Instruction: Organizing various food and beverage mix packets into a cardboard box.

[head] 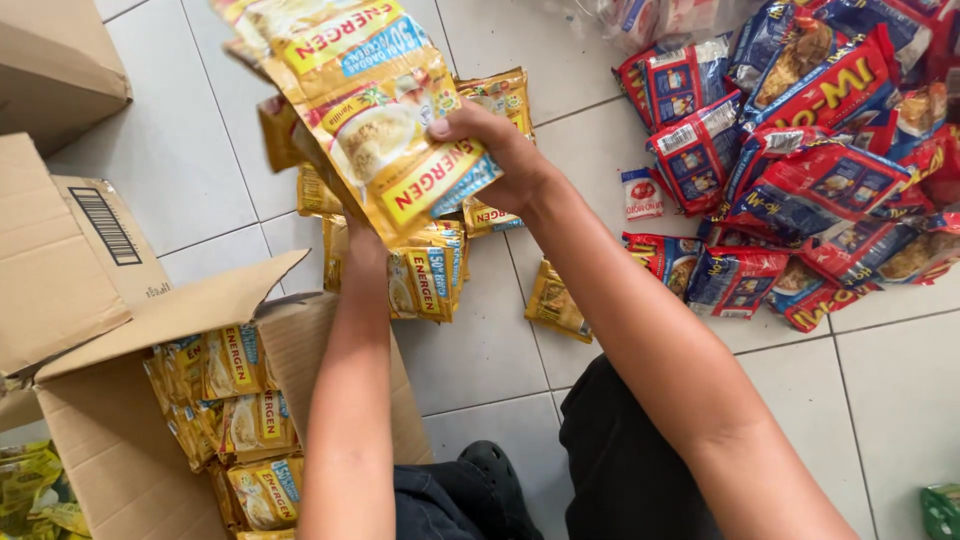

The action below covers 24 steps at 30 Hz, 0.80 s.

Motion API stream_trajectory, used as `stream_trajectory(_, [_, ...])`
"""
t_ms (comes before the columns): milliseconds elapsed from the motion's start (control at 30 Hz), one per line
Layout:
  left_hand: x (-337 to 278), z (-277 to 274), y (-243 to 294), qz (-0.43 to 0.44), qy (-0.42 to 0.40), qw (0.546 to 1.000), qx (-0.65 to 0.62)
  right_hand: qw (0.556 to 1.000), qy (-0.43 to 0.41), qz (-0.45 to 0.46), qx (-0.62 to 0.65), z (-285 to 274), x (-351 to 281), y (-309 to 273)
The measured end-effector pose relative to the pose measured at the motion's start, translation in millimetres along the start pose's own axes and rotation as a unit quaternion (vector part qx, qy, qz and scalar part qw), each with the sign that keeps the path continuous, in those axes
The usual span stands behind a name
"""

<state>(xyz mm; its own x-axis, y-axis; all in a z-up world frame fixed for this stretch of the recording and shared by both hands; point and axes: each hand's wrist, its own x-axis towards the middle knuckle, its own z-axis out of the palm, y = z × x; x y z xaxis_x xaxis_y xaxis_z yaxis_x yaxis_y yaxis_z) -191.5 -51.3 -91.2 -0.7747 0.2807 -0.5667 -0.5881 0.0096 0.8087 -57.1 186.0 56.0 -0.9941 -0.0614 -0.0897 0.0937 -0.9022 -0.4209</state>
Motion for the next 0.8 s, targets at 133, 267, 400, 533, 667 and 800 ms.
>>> stream_trajectory(133, [-28.8,37.4,44.8,0.134,-0.152,0.949,-0.24,0.992,-0.068,0.07,0.082,-10.6,-16.2,-12.1])
stream_trajectory(267, [-7.2,-3.1,43.4,0.199,-0.18,0.89,-0.368,0.991,-0.042,0.092,0.092,-25.7,-29.4,-17.3])
stream_trajectory(400, [-32.1,0.1,56.7,0.03,-0.179,0.943,-0.28,0.994,-0.032,0.098,0.048,-37.3,-33.9,-14.4])
stream_trajectory(533, [-61.4,-5.7,40.4,-0.183,-0.181,0.966,0.039,0.994,-0.021,0.103,0.04,-31.2,-38.0,-4.8])
stream_trajectory(667, [-153.9,26.4,109.8,-0.172,-0.264,0.942,-0.119,0.988,-0.057,0.138,-0.04,-29.4,-38.7,12.2])
stream_trajectory(800, [-223.2,10.1,143.1,-0.035,-0.293,0.886,-0.358,0.955,-0.048,0.235,-0.175,-10.4,-61.2,15.8])
